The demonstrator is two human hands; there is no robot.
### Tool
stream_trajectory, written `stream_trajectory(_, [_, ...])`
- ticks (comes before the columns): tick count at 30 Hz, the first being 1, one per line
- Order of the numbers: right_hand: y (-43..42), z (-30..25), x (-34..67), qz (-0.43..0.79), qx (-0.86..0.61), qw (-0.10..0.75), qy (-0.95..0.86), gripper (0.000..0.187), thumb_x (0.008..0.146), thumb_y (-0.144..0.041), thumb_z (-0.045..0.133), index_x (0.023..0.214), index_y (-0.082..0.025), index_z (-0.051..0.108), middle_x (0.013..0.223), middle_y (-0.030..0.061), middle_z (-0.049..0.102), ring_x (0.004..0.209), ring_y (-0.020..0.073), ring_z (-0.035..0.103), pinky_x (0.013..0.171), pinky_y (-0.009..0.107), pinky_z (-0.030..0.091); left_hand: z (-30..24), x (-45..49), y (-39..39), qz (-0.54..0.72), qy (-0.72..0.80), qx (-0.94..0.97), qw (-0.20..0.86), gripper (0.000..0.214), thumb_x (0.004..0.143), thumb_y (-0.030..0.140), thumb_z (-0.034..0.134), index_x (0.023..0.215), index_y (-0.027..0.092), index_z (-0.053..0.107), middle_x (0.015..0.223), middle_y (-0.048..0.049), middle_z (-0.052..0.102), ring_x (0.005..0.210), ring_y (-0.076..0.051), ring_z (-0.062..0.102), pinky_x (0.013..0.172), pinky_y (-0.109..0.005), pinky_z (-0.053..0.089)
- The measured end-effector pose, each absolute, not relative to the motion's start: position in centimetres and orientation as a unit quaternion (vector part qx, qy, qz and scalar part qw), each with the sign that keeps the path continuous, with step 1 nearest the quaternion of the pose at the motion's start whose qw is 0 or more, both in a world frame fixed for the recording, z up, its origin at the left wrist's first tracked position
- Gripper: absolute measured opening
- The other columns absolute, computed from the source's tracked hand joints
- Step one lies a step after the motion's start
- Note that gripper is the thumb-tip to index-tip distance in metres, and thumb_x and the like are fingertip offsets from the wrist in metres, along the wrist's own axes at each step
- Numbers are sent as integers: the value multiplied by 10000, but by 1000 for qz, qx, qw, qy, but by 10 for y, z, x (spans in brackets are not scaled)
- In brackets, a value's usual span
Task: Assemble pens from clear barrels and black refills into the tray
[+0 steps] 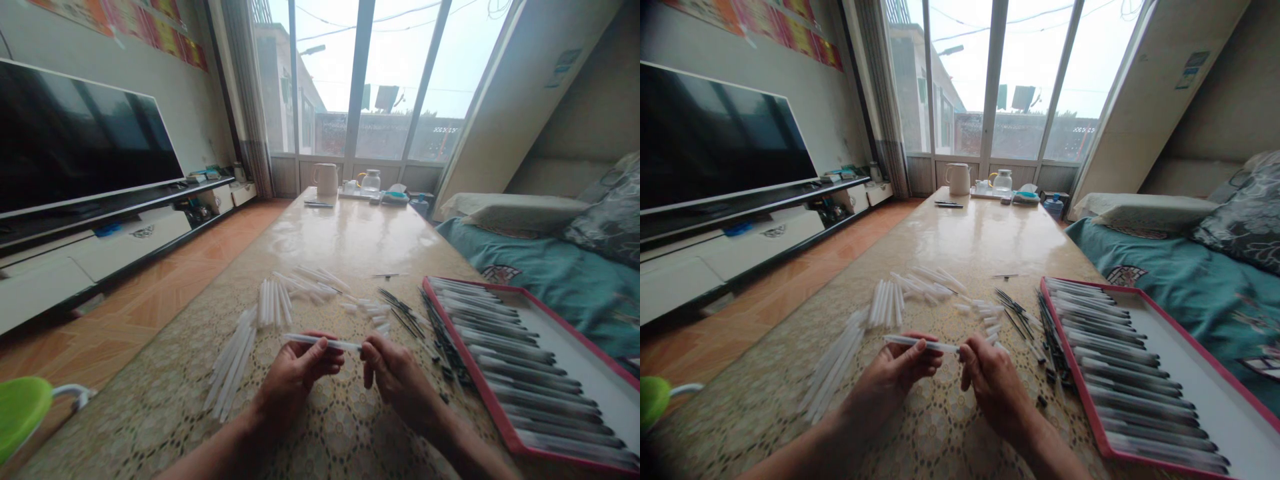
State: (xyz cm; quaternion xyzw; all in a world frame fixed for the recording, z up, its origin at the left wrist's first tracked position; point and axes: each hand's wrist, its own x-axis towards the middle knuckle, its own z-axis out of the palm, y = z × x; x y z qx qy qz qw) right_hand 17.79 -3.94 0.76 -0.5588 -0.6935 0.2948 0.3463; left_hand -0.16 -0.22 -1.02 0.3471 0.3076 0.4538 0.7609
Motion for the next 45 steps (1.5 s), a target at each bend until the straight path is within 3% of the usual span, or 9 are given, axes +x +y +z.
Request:
stream_trajectory(3, [-39,6,179,296,-558,348,-692,407,935,-419,271,684,-193,498,515,-19,577,482,108,512,551,216,364,-9,-2,-2,453,308,350,760,198,727,252,684,847,95,673,735,-104,722,662,-164,670,632,-253,512])
stream_trajectory(8, [-40,6,179,305,-559,339,-692,253,913,-404,361,833,-199,487,544,-40,588,490,110,511,521,207,346,-7,-2,-3,454,314,347,758,198,732,252,679,850,93,677,734,-102,723,665,-161,668,633,-248,511])
stream_trajectory(13, [-38,4,179,307,-551,349,-693,407,934,-432,262,673,-196,467,510,-24,560,496,111,520,549,216,363,-7,-1,-3,446,307,347,766,177,721,237,691,832,101,677,723,-95,724,658,-166,671,629,-258,514])
stream_trajectory(17, [-38,6,180,308,-556,336,-695,299,920,-415,333,810,-193,500,535,-37,583,504,113,526,549,214,362,-8,-1,-2,453,307,346,762,176,734,237,678,841,97,676,740,-99,726,660,-160,670,625,-247,512])
stream_trajectory(22, [-38,5,179,323,-545,341,-694,384,931,-425,280,685,-197,466,514,-28,570,483,106,523,539,211,370,-8,-1,-2,450,309,349,762,172,725,235,687,834,104,672,722,-94,725,658,-169,675,622,-255,516])
stream_trajectory(30, [-39,6,181,306,-551,325,-705,303,925,-384,317,744,-206,481,521,-34,592,508,116,539,548,212,374,-10,0,-1,454,306,353,759,175,735,242,676,840,102,666,727,-95,725,656,-168,672,631,-263,518])
stream_trajectory(34, [-42,9,178,255,-554,328,-721,274,912,-378,358,794,-200,529,681,4,633,581,122,562,574,221,390,-13,-1,-1,445,298,389,750,185,743,256,666,855,109,661,740,-93,723,670,-175,669,641,-282,518])
stream_trajectory(38, [-41,2,175,205,-515,328,-765,174,887,-318,434,971,-220,551,872,23,640,740,141,584,650,228,409,-14,2,-2,412,307,474,715,233,743,283,659,883,98,640,769,-107,713,674,-179,658,657,-305,512])
stream_trajectory(45, [-31,0,194,130,-597,404,-681,281,915,-345,351,813,-185,558,637,10,571,557,135,527,537,234,372,15,11,-24,295,413,659,555,189,717,243,627,881,153,597,864,-108,668,772,-214,631,687,-327,480])
